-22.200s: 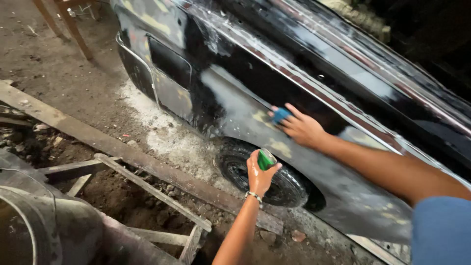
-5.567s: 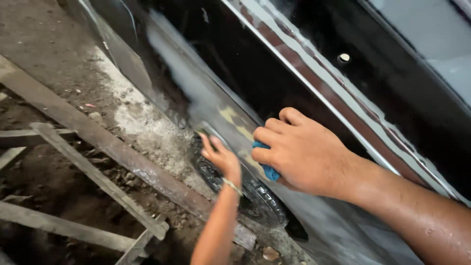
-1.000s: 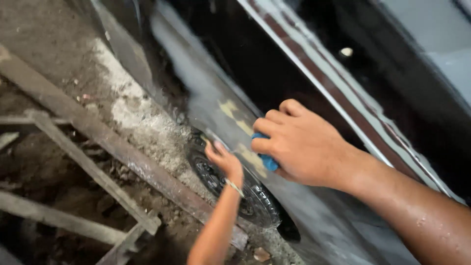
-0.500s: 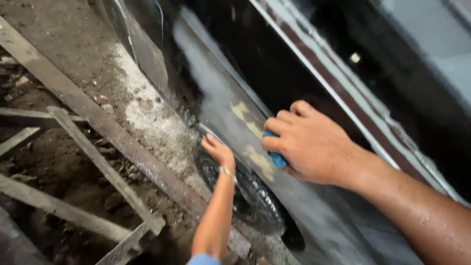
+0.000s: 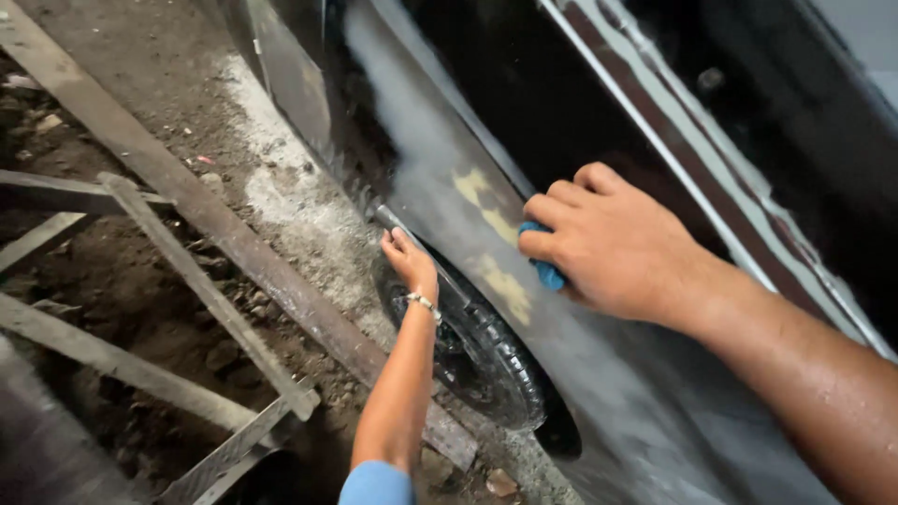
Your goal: Sanding a car body panel using a sanding block and water.
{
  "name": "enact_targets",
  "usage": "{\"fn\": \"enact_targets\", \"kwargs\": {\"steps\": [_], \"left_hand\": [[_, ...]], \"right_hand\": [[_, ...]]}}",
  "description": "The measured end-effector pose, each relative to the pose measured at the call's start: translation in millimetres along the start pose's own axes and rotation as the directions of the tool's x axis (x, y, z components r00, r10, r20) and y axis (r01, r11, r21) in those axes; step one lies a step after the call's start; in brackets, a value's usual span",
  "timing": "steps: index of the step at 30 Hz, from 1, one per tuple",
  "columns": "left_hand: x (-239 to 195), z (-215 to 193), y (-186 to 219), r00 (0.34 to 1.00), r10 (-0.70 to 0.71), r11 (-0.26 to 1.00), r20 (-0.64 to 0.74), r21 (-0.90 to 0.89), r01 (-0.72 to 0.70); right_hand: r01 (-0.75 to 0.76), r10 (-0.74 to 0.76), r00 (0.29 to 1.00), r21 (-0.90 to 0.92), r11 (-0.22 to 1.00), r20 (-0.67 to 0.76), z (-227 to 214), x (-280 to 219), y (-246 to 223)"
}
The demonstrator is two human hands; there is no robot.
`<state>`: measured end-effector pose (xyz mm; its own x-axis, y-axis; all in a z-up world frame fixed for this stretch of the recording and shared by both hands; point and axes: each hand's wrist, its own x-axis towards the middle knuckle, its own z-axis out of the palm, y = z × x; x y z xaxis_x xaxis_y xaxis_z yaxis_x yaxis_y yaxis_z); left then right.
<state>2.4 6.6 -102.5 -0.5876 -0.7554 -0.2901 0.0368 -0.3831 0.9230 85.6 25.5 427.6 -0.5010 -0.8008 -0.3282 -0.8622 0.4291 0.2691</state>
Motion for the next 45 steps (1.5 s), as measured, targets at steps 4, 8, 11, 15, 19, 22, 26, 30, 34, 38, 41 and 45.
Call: {"fn": "enact_targets", "kwargs": {"steps": [4,8,11,15,19,22,26,30,34,38,41,45], "left_hand": [[-45,-75,46,0.965,-0.195,0.976,0.177,-0.064,0.209],[-99,-166,77,0.836,-0.485,0.765,0.257,-0.338,0.548],[-135,-223,65,0.781,-0.566,0.691,0.263,-0.365,0.624],[-165,-275,75,0.666,-0.715,0.648,0.212,-0.153,0.746],[-177,-313,15,0.739,-0.635,0.751,0.224,-0.046,0.659],[-169,-304,29,0.736,-0.633,0.758,0.238,0.001,0.652],[-164,-274,75,0.735,-0.623,0.772,0.267,0.055,0.634],[-146,-226,72,0.781,-0.478,0.857,0.402,0.019,0.515],[-152,-228,92,0.735,-0.492,0.869,0.467,0.216,0.444],[-145,-256,73,0.684,-0.577,0.811,0.446,0.213,0.545],[-148,-296,59,0.666,-0.579,0.808,0.470,0.225,0.544],[-175,-333,59,0.561,-0.657,0.730,0.503,0.239,0.641]], "right_hand": [[-0.020,0.017,0.998,-0.042,0.999,-0.064,9,-9,-1],[-0.053,0.041,0.998,-0.274,0.960,-0.052,19,-6,-14],[-0.078,0.067,0.997,-0.457,0.886,-0.041,38,-7,-34],[-0.103,0.168,0.985,-0.688,0.718,0.028,89,-26,-74],[-0.163,0.273,0.955,-0.571,0.805,0.113,151,-54,-101],[-0.244,0.315,0.944,-0.440,0.864,0.096,156,-35,-90],[-0.268,0.288,0.956,-0.538,0.799,-0.049,154,19,-67],[-0.343,0.298,0.938,-0.611,0.714,-0.178,169,90,-32],[-0.280,0.308,0.950,-0.574,0.769,-0.050,216,98,-49],[-0.032,0.227,0.928,-0.545,0.838,0.295,272,39,-83],[-0.003,0.158,0.917,-0.390,0.921,0.366,310,-26,-115],[-0.417,0.286,0.865,0.271,0.868,0.413,273,-94,-166]]}}
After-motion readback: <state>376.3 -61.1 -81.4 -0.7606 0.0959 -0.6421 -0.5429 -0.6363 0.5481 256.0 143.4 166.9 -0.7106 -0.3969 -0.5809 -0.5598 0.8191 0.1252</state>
